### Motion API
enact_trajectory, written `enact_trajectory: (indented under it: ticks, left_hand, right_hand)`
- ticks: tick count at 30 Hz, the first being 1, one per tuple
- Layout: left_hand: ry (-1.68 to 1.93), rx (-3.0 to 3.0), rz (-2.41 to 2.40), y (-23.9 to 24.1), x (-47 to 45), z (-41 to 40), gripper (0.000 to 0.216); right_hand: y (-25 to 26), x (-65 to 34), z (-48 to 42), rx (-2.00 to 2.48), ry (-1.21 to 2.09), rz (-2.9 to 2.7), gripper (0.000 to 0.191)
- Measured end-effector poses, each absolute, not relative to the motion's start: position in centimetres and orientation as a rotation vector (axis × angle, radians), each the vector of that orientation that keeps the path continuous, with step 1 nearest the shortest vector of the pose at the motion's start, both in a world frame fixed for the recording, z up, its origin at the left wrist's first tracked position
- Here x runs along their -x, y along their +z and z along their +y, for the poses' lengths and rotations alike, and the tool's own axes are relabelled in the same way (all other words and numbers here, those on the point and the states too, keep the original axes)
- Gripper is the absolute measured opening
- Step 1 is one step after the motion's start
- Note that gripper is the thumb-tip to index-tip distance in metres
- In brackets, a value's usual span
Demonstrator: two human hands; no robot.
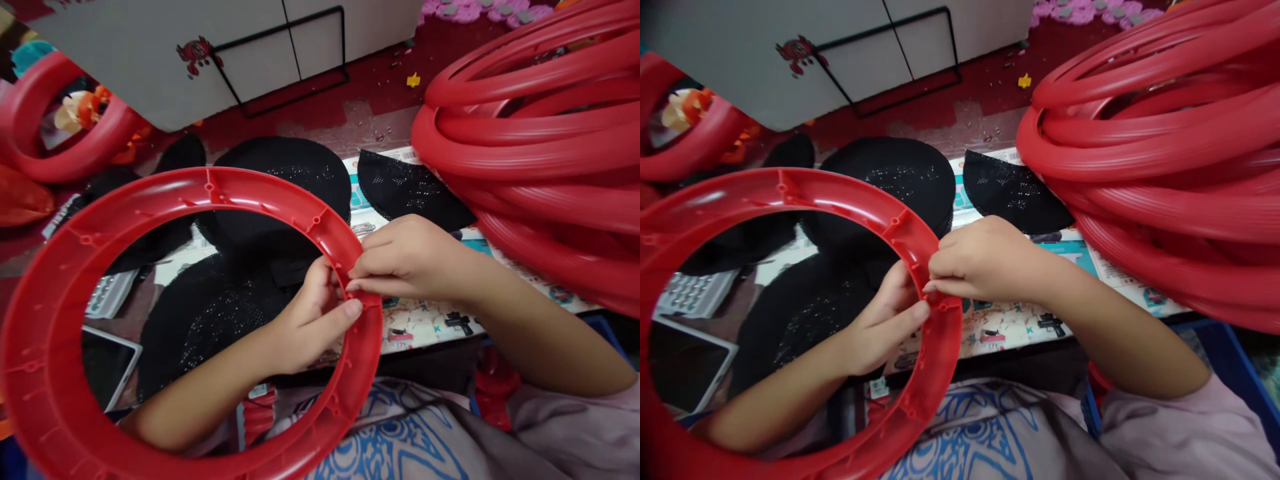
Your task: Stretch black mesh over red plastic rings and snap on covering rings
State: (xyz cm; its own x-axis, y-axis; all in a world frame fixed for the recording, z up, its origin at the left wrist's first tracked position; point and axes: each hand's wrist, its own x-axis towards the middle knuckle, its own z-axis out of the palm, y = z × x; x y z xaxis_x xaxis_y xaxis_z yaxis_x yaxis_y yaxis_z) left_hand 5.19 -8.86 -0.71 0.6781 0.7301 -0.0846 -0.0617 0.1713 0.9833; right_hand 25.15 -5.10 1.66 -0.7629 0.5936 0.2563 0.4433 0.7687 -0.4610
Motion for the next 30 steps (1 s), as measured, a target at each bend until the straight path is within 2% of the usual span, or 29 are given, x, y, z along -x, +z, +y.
enact_trajectory:
  ticks: [3,9,15,19,24,30]
  left_hand:
    - [0.635,-1.18,0.77,-0.6,-5.8,-9.0,0.03]
    - [0.543,-1.169,0.823,-0.3,-5.7,-8.4,0.041]
    - [0.387,-1.344,0.827,-0.5,-5.1,-8.4,0.056]
    - [0.346,-1.359,0.786,-0.3,-5.0,-8.5,0.053]
    - [0.327,-1.409,0.812,-0.4,-5.0,-8.4,0.052]
    - [0.34,-1.421,0.743,-0.8,-4.9,-8.5,0.063]
  right_hand:
    - [1.6,-25.1,-5.3,0.834,0.456,-2.593,0.03]
    - [2.1,-25.5,-5.5,0.854,0.302,-2.681,0.029]
    - [2.0,-25.4,-5.5,0.728,0.314,-2.69,0.028]
    - [1.7,-25.0,-5.6,0.745,0.249,-2.688,0.029]
    - [1.9,-25.0,-5.5,0.81,0.439,-2.617,0.027]
    - [1.9,-24.9,-5.3,0.937,0.626,-2.559,0.017]
